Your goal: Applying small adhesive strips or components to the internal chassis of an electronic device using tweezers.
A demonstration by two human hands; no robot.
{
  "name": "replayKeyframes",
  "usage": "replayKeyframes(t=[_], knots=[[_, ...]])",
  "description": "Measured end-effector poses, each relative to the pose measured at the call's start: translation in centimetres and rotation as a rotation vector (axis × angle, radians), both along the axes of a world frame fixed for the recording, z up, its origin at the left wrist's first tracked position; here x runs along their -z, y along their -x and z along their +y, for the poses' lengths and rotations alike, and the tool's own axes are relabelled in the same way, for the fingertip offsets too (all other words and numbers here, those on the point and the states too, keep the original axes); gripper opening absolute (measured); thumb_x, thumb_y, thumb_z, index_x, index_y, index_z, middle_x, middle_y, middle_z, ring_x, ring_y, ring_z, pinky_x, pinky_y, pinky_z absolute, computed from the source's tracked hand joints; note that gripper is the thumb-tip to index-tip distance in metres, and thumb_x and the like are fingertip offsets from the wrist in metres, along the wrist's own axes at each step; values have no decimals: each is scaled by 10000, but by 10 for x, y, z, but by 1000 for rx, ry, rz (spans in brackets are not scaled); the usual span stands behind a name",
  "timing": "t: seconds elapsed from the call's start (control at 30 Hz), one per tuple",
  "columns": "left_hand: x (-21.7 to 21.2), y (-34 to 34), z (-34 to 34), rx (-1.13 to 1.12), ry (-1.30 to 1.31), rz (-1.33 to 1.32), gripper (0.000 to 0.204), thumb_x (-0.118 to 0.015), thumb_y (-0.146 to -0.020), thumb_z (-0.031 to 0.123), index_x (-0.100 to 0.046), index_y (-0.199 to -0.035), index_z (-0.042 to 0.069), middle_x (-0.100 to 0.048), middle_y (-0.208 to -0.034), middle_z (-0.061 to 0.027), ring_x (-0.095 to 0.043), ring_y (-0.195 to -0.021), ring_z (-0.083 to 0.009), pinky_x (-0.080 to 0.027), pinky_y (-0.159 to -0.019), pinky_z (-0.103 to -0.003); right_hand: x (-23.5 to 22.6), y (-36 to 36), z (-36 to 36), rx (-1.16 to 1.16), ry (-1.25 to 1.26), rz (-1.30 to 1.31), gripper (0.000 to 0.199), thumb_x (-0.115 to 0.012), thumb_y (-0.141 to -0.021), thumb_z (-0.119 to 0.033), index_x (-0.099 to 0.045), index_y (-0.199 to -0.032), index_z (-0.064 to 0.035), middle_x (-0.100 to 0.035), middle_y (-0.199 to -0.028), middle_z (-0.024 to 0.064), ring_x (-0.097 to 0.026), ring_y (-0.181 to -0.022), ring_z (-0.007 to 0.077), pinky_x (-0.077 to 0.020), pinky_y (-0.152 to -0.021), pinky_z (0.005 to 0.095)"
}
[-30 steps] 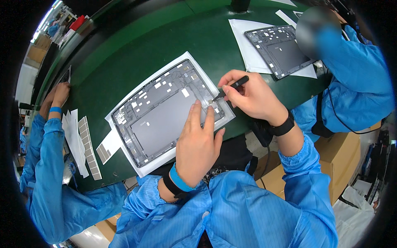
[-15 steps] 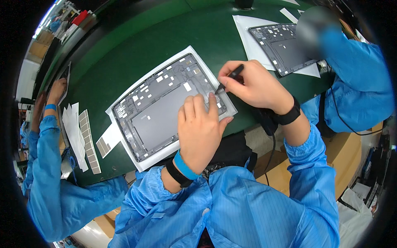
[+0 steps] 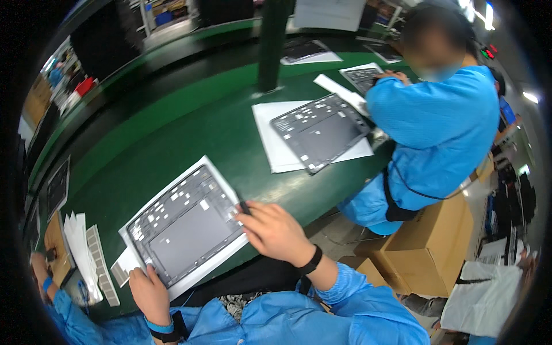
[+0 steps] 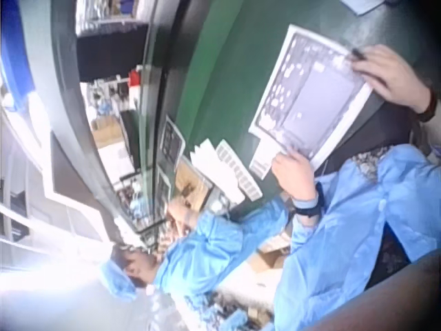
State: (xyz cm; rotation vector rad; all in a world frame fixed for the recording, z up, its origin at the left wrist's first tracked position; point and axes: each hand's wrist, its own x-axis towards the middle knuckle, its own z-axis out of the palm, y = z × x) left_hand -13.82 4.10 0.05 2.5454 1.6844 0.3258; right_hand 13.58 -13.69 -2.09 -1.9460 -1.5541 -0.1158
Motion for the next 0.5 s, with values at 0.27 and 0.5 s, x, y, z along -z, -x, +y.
replayKeyframes(t=[0.27,0.5], knots=[[-36,-21,26,122,420,-882,257,-478,-1056,191,-601,-1091,-32,-557,-832,-44,-492,-787,-106,-418,-708,-287,-5,6,-5,131,-75,-20,281,-672,-827,-79,-675,-1106,-51,-687,-1166,137,-661,-1043,284,-499,-867,380],[-60,-104,153,457,493,-945,301,-507,-1053,210,-620,-1104,-65,-628,-905,-32,-543,-834,-94,-450,-773,-258,-4,6,-3,315,-277,79,257,-680,-844,-73,-678,-1097,-26,-717,-1119,134,-683,-957,315,-511,-869,398]])
